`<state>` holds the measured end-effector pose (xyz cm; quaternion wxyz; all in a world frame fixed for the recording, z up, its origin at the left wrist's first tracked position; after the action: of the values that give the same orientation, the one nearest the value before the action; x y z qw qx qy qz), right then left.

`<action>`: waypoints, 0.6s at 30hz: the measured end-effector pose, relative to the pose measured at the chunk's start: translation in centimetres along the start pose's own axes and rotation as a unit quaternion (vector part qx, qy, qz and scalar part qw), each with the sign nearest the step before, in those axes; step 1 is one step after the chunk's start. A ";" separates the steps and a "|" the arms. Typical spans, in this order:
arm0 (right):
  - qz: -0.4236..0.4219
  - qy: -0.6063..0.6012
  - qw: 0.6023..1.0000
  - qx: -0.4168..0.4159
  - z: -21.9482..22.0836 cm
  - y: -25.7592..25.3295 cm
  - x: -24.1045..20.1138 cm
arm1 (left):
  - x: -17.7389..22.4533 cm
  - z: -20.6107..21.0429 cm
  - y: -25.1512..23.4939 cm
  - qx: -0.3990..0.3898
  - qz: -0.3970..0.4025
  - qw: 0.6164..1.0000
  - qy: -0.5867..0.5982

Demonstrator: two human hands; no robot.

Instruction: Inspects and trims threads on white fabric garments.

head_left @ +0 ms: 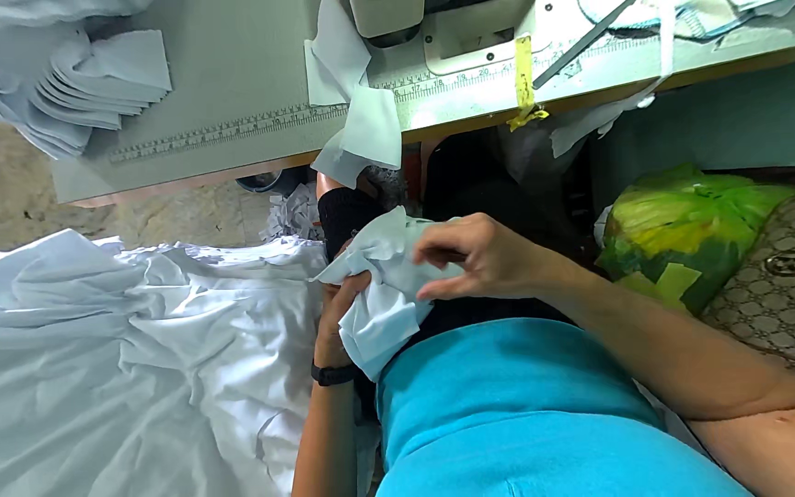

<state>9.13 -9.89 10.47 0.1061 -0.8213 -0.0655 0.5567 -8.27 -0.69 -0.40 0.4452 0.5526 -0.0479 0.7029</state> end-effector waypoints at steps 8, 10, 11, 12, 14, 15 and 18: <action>0.144 -0.101 0.984 0.005 1.0 -5.1 5.3 | 1.0 1.4 0.2 -0.013 -0.030 0.996 -0.077; 0.192 -0.136 0.972 0.008 1.1 -5.3 6.6 | 1.0 1.7 0.2 -0.036 -0.035 0.995 -0.085; 0.204 -0.137 0.969 -0.001 1.4 -5.3 6.9 | 0.9 1.7 0.0 -0.045 -0.031 0.995 -0.088; 0.216 -0.144 0.965 -0.018 1.7 -5.1 7.0 | 0.9 1.7 -0.1 -0.046 -0.027 0.995 -0.089; 0.244 -0.184 0.951 -0.040 2.3 -4.5 6.9 | 0.9 1.7 -0.3 -0.044 -0.023 0.994 -0.093; 0.265 -0.220 0.938 -0.038 2.3 -4.2 7.1 | 0.8 1.7 -0.4 -0.051 -0.017 0.994 -0.094; 0.338 -0.326 0.882 -0.042 2.7 -3.4 7.9 | 0.6 1.6 -0.4 -0.054 -0.003 0.995 -0.083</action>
<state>9.58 -4.57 3.21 -0.1501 -0.5695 0.1623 0.7917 -6.82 -0.96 0.56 0.4713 0.5842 -0.1207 0.6496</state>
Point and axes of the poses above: each hand's wrist, its own y-axis away from the middle knuckle, its own z-axis out of the palm, x = y × z, the point moved 8 cm from there along -y, towards the middle knuckle, and after that the axes turned 2 degrees about -x, right-handed, at the moved point
